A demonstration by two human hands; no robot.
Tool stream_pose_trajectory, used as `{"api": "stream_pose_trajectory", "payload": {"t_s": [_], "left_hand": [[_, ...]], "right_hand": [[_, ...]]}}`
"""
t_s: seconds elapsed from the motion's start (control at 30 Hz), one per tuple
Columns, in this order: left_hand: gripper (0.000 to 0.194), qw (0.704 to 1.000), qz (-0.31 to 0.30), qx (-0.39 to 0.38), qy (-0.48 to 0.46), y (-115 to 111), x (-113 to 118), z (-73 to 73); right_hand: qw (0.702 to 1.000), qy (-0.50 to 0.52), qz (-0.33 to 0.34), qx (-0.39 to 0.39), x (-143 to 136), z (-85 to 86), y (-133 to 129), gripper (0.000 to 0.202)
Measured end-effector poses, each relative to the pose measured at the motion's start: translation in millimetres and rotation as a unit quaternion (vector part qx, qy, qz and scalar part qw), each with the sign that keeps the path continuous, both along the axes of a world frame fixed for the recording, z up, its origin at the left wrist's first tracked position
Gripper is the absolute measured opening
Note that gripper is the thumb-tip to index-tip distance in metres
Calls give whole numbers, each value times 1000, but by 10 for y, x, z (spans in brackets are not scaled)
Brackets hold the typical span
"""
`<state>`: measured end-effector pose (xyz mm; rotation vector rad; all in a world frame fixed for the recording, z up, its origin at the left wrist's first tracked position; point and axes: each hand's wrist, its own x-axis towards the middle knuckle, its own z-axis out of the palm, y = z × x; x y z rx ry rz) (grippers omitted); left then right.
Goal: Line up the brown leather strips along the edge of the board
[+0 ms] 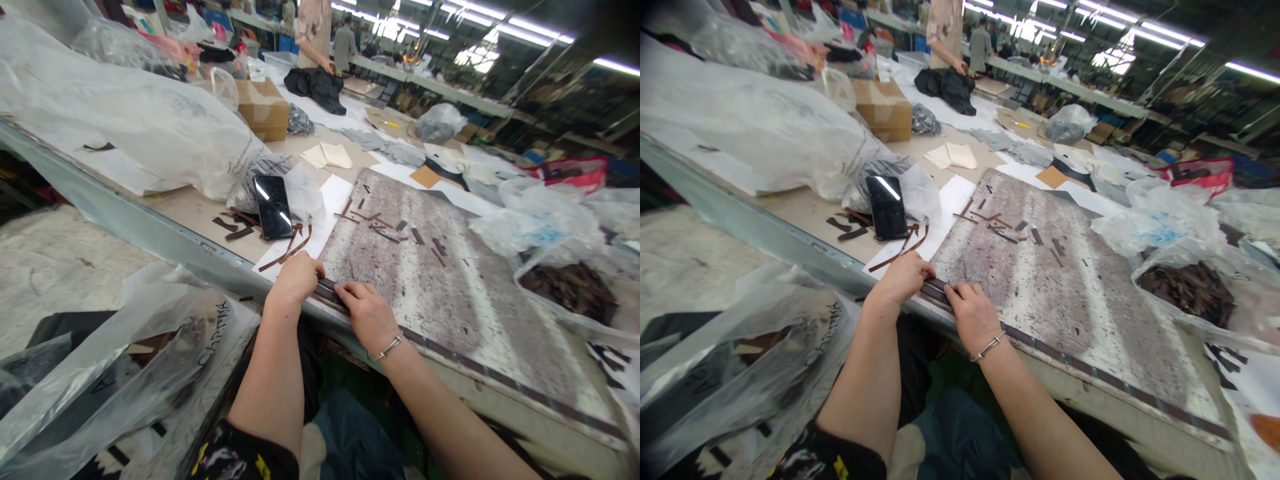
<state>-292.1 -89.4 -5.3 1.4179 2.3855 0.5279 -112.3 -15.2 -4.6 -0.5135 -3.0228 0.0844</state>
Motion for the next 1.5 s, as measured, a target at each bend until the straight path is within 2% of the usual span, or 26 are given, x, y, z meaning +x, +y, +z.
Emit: {"api": "stream_pose_trajectory", "payload": {"t_s": [0.2, 0.3, 0.37, 0.5, 0.57, 0.63, 0.73, 0.9, 1.0, 1.1, 1.2, 1.3, 1.33, 1.4, 1.47, 1.5], "left_hand": [[33, 1000, 11, 0, 9, -15, 32, 13], [37, 998, 21, 49, 37, -19, 88, 56], [37, 997, 4, 74, 35, -5, 145, 80], [32, 995, -85, 32, 30, 57, 277, 57], [32, 994, -100, 15, 39, 82, 322, 27], [32, 994, -98, 14, 45, 94, 344, 12], [31, 994, -97, 7, 44, 92, 349, 32], [33, 994, -96, -8, 51, 83, 377, 88], [35, 992, -107, -3, 63, 81, 407, 95], [36, 991, -109, -9, 72, 86, 431, 97], [36, 993, -95, -10, 74, 93, 452, 105], [34, 995, -72, -9, 71, 99, 481, 112], [33, 995, -65, -9, 70, 106, 490, 114], [33, 997, -47, -4, 66, 130, 501, 118], [33, 998, -18, 12, 63, 167, 500, 123], [33, 998, -3, 23, 61, 188, 496, 124]], "right_hand": [[999, -52, -3, 14, -123, 51, -92, 34], [998, -51, -19, 24, -156, 69, -126, 30], [999, -43, -28, 11, -157, 66, -110, 31], [996, -6, -18, -90, -72, 51, 73, 39], [987, 32, -16, -159, 33, 45, 204, 48], [979, 81, -31, -185, 169, 39, 305, 53], [987, 96, -49, -122, 364, 27, 329, 51], [999, 12, -49, -17, 449, 4, 89, 42], [997, -5, -74, 11, 383, 25, -45, 40], [996, -7, -85, -7, 328, 61, -35, 35], [994, -8, -67, -81, 298, 102, 194, 33], [984, 26, -60, -164, 232, 169, 636, 33], [981, 54, -85, -165, 193, 194, 820, 31], [969, 101, -184, -132, 90, 236, 1220, 30], [953, 83, -277, -87, -24, 250, 1628, 32], [947, 72, -304, -80, -77, 243, 1821, 31]]}}
